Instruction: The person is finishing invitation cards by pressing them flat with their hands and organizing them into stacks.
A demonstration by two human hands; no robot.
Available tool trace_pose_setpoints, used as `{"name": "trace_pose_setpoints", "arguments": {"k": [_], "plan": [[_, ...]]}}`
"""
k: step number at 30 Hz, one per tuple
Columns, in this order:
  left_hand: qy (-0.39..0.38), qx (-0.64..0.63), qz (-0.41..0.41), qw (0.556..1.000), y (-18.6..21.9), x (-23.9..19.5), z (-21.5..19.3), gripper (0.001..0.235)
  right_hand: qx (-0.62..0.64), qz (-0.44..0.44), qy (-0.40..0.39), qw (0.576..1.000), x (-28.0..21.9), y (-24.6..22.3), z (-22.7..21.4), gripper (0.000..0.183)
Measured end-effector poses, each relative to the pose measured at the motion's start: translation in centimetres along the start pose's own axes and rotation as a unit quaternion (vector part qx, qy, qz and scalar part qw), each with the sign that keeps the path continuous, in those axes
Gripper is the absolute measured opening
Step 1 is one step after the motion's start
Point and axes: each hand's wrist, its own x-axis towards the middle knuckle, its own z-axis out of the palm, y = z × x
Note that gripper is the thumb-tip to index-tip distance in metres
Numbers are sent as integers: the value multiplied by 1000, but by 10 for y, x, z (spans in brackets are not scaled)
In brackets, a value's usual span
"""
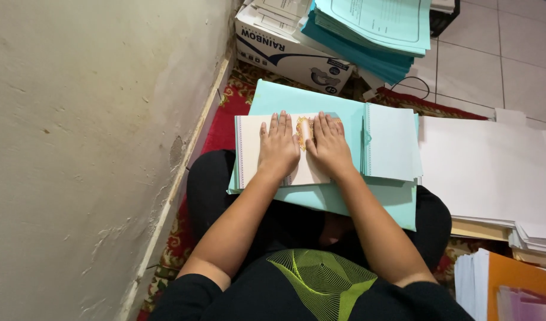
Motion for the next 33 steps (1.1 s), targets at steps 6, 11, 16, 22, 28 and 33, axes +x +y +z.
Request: {"name": "trace_pose_setpoints", "arguments": {"k": [6, 11, 16, 22, 28, 33], "plan": [[9, 2, 4, 1000, 1, -1, -2, 60, -3, -16, 13, 1000, -55, -3, 9, 75], [-3, 0, -3, 1000, 4, -2, -4, 60, -31, -15, -6, 999, -42, -3, 10, 80], [-8, 10, -4, 1000, 2, 0, -4, 61, 15, 9, -22, 1000, 6, 3, 10, 83], [-19, 8, -6, 1000, 2, 0, -6, 60, -13, 12, -4, 1000, 26, 0, 2, 82], [-11, 24, -9, 1000, 0, 2, 1, 60, 0, -1, 25, 1000, -7, 0, 12, 80], [8, 9, 2, 1000, 0, 0, 0, 59, -20, -19, 66, 997, -29, -1, 15, 78]]}}
